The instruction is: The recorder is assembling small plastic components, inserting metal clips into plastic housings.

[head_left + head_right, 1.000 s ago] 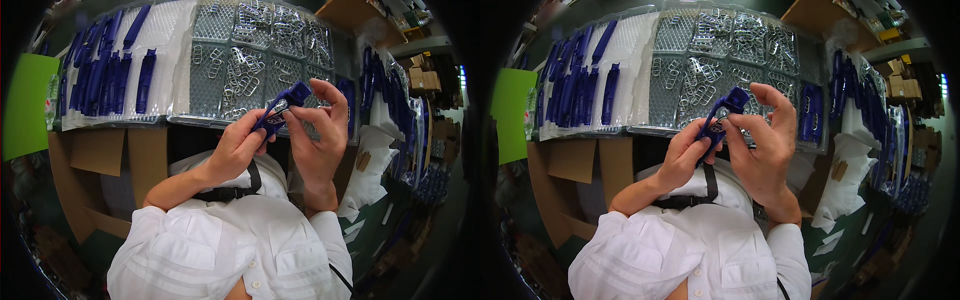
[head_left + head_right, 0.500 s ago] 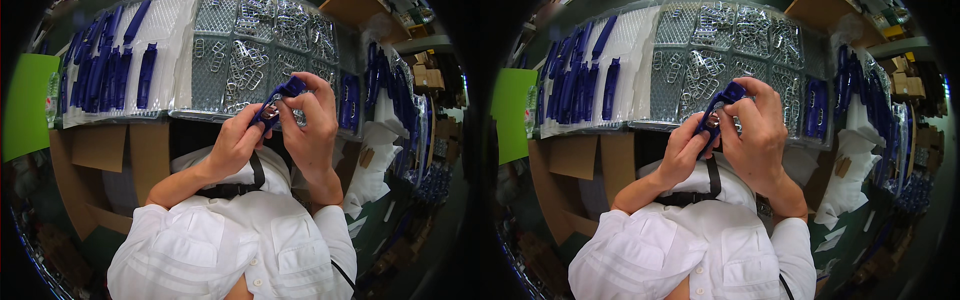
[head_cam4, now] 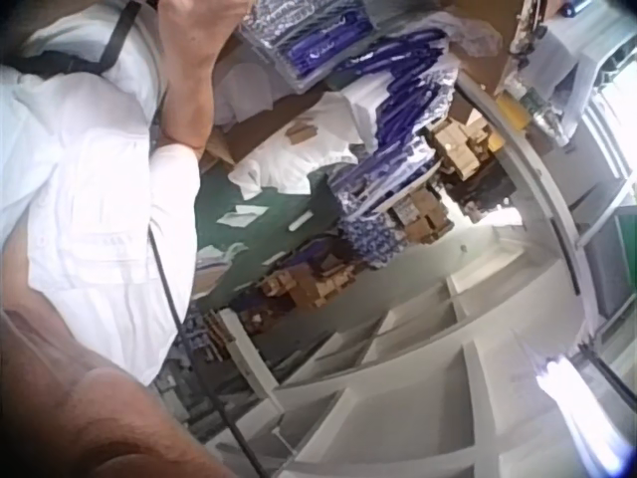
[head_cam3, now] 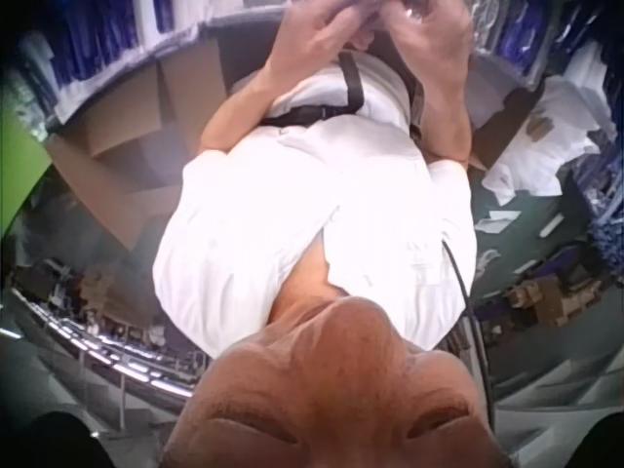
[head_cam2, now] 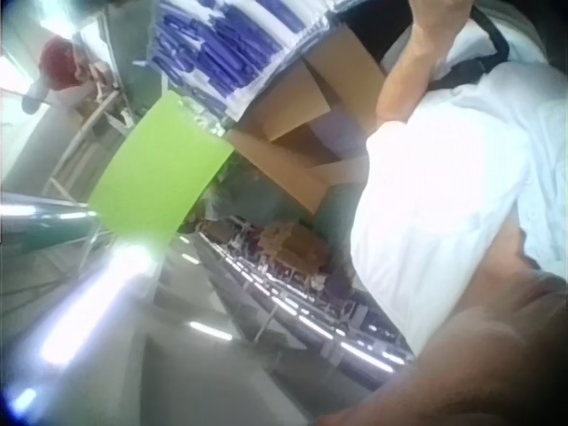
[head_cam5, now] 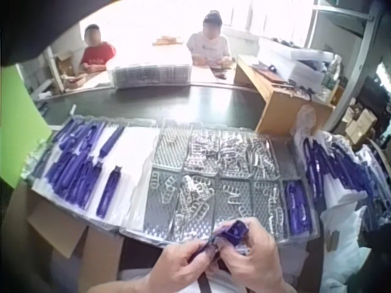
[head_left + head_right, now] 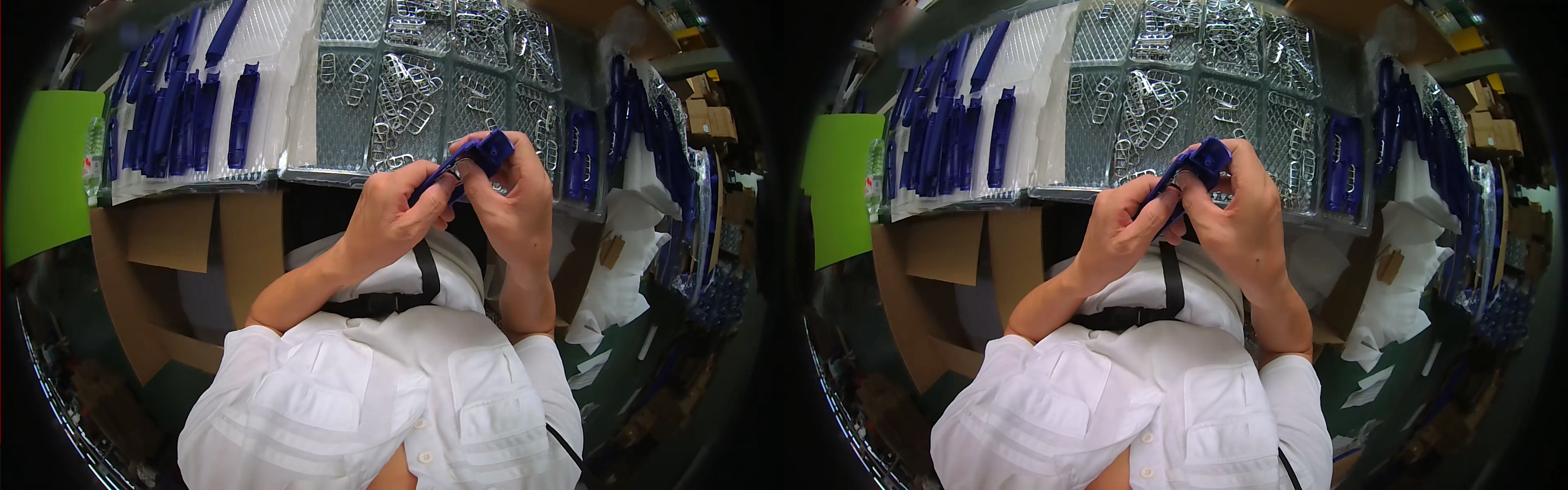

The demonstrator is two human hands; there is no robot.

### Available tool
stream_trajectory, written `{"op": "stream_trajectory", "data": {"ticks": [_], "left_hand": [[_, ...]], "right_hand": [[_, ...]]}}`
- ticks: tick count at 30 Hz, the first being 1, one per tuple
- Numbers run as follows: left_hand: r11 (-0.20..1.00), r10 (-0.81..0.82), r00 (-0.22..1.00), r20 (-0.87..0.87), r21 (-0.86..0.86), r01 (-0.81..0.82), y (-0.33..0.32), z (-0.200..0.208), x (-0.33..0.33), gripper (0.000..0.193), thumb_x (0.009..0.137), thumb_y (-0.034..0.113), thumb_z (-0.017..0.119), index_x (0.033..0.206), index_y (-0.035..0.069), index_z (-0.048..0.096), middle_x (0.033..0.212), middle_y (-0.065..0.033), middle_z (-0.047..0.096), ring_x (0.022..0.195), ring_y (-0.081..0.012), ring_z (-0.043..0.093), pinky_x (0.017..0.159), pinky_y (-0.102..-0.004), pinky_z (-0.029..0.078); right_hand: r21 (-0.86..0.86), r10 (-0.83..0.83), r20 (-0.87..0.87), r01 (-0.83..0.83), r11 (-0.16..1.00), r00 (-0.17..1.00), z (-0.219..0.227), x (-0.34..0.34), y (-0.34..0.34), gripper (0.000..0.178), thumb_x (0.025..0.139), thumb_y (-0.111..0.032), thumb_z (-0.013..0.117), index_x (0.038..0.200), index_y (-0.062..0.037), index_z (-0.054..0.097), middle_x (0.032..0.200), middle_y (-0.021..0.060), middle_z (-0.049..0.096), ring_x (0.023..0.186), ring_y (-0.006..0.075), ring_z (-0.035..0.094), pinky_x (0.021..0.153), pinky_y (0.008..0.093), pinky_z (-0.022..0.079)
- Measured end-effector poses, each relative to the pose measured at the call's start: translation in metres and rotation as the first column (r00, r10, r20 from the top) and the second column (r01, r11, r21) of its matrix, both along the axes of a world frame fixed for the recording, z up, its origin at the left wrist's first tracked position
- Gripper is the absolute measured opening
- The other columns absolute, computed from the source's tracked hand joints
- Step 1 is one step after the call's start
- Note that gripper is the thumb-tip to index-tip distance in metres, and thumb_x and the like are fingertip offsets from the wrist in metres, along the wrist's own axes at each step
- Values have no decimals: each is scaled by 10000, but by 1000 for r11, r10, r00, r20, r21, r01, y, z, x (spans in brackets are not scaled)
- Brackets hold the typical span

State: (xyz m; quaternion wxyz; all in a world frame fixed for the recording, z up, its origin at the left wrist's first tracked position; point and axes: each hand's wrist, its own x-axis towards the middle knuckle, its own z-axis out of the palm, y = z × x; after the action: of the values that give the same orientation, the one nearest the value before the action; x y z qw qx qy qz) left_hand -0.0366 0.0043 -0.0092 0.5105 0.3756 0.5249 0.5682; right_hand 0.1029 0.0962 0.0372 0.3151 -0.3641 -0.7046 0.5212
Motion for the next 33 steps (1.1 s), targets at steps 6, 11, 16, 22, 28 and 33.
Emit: {"op": "stream_trajectory", "data": {"ticks": [6,11,16,22,28,33], "left_hand": [[999,-12,998,69,-32,15,3,-12,0,236,1049,168,590,944,-23,682,694,-49,686,625,-88,669,574,-248,543],[993,-99,974,-205,44,110,7,4,-13,238,1037,213,633,1092,-17,662,807,-54,687,713,-111,655,663,-271,530],[924,-113,866,-487,270,272,-17,40,-27,451,996,172,666,1395,-24,587,1172,-174,677,966,-259,702,828,-312,547],[897,115,866,-486,425,119,-17,32,-17,668,731,-30,869,1352,-10,623,1157,-169,709,999,-272,716,853,-336,570],[926,128,878,-462,374,61,-13,26,-20,585,758,13,881,1292,-11,642,1124,-163,729,1002,-253,722,868,-337,570],[938,134,872,-471,343,41,-8,26,-23,529,773,27,884,1248,-18,656,1146,-166,726,998,-243,724,859,-327,573]], "right_hand": [[86,16,124,-26,996,992,-7,0,5,187,923,78,650,1090,10,598,1039,74,707,932,125,692,844,275,568],[-4,82,-339,-88,996,937,-20,0,16,224,911,60,652,1122,1,602,1068,147,700,958,206,714,809,304,588],[40,200,-710,-246,969,676,-36,25,29,213,898,-117,751,1068,-3,693,1304,301,613,1204,351,636,1017,452,523],[82,313,-672,-352,932,671,-48,27,37,231,890,-157,747,1048,12,737,1283,306,618,1221,374,631,1058,467,493],[-83,170,-683,-306,948,710,-56,14,42,215,847,-113,754,1005,30,732,1245,278,646,1152,333,662,1036,446,513],[-105,159,-679,-309,945,717,-56,10,50,216,849,-65,752,1034,43,728,1245,256,650,1143,322,660,1025,439,521]]}}
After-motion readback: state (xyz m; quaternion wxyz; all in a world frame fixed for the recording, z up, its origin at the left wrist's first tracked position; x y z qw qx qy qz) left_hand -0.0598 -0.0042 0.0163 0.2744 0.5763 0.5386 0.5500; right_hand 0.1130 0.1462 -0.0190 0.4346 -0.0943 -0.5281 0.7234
